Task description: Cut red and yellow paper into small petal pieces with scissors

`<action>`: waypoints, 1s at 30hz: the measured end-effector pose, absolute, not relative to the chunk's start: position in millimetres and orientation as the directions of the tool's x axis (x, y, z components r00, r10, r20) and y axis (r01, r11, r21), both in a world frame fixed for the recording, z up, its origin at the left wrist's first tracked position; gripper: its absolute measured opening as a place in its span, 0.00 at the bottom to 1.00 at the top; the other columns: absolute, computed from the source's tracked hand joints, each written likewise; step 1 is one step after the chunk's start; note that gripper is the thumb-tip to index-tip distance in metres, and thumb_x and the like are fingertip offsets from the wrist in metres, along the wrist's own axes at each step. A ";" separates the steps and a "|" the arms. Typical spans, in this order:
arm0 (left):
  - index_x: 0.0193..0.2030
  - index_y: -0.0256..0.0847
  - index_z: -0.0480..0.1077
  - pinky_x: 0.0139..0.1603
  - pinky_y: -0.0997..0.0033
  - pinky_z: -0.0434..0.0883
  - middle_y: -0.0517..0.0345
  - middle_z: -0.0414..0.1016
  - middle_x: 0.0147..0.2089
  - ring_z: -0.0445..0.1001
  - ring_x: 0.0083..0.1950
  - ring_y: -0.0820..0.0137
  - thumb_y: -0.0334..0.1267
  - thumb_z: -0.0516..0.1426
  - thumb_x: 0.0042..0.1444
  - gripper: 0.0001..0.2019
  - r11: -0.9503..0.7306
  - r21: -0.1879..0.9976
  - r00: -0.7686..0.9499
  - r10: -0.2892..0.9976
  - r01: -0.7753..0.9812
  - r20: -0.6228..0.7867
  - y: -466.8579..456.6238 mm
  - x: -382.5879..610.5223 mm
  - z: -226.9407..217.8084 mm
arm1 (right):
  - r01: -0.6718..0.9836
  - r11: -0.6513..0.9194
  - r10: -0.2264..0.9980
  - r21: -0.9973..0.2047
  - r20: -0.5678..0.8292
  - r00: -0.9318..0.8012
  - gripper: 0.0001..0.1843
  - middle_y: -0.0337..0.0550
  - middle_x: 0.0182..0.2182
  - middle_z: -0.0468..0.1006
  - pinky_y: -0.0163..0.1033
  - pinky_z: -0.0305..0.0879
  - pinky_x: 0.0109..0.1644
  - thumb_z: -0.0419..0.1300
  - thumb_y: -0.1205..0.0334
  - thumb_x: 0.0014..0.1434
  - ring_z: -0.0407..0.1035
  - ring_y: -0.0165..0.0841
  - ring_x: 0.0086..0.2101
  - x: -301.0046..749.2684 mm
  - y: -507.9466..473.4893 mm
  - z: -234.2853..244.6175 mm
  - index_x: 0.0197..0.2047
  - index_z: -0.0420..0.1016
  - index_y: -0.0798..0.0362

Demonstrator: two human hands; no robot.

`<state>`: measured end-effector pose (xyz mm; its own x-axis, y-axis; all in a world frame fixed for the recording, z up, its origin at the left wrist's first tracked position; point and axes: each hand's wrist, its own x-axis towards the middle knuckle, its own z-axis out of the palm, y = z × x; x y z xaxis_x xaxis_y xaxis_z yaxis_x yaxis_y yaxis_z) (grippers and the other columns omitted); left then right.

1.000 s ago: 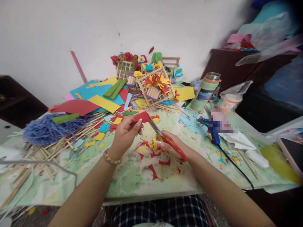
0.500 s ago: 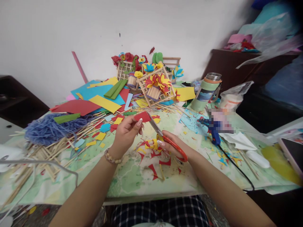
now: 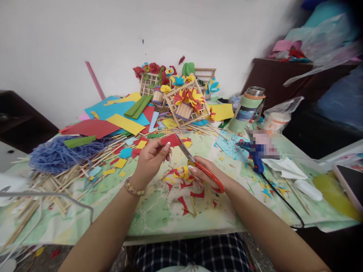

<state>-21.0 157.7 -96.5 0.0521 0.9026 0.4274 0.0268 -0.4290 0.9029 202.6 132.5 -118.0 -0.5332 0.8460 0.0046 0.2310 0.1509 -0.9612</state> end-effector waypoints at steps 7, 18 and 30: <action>0.28 0.40 0.69 0.24 0.75 0.69 0.60 0.74 0.23 0.71 0.23 0.75 0.59 0.67 0.55 0.24 -0.435 0.900 0.045 0.900 0.019 0.433 156.2 -19.9 -94.1 | 0.204 0.112 0.857 -0.973 -0.010 -0.515 0.32 0.31 0.24 0.65 0.35 0.63 0.24 0.60 0.27 0.61 0.63 0.28 0.21 201.9 132.6 -121.5 0.34 0.60 0.48; 0.29 0.40 0.71 0.25 0.74 0.70 0.60 0.74 0.23 0.71 0.23 0.74 0.59 0.67 0.56 0.23 -0.434 0.900 0.069 0.900 0.040 0.431 154.3 -18.5 -94.7 | 0.189 0.130 0.838 -0.973 0.006 -0.546 0.33 0.31 0.25 0.64 0.36 0.63 0.26 0.60 0.25 0.60 0.63 0.29 0.22 202.9 132.4 -119.6 0.36 0.59 0.48; 0.30 0.40 0.70 0.23 0.75 0.70 0.61 0.73 0.23 0.70 0.22 0.74 0.59 0.67 0.56 0.23 -0.426 0.904 0.098 0.902 0.034 0.421 152.2 -15.3 -95.5 | 0.175 0.133 0.838 -0.975 0.017 -0.546 0.33 0.32 0.25 0.65 0.37 0.62 0.28 0.59 0.25 0.61 0.63 0.29 0.23 202.2 132.9 -119.4 0.35 0.58 0.48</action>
